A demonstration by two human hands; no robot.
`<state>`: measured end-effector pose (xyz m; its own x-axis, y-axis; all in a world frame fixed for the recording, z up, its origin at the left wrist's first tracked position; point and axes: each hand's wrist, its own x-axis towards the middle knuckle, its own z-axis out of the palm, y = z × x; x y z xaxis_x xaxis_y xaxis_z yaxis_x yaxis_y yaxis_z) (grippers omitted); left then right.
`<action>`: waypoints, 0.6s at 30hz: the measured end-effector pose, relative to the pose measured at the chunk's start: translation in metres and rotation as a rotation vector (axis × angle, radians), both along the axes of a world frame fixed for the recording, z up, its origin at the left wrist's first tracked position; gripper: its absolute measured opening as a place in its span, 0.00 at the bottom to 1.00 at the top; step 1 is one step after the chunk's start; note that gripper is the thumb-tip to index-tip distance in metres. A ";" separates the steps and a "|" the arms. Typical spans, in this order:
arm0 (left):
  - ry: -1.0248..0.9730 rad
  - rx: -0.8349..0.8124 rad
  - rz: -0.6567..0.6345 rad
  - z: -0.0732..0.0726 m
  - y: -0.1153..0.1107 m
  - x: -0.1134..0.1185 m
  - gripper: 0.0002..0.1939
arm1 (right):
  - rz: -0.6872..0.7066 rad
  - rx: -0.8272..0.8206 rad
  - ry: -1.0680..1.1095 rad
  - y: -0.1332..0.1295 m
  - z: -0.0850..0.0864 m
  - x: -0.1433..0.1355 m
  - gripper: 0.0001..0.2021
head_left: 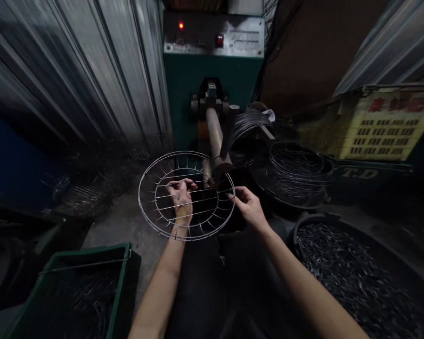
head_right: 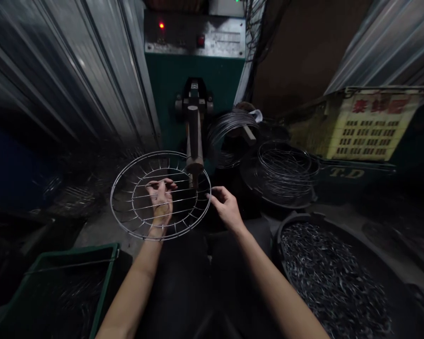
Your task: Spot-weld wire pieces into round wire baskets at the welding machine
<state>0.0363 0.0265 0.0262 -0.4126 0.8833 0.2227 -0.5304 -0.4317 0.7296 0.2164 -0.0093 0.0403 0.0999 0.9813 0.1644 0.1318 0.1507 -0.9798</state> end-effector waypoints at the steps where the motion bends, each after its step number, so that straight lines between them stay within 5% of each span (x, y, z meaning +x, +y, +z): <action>1: 0.004 -0.002 0.005 0.000 0.001 -0.001 0.13 | -0.003 0.004 0.001 0.003 0.001 -0.002 0.19; 18: -0.001 0.007 0.028 0.003 0.013 -0.002 0.12 | -0.009 0.024 0.059 0.027 0.004 -0.013 0.18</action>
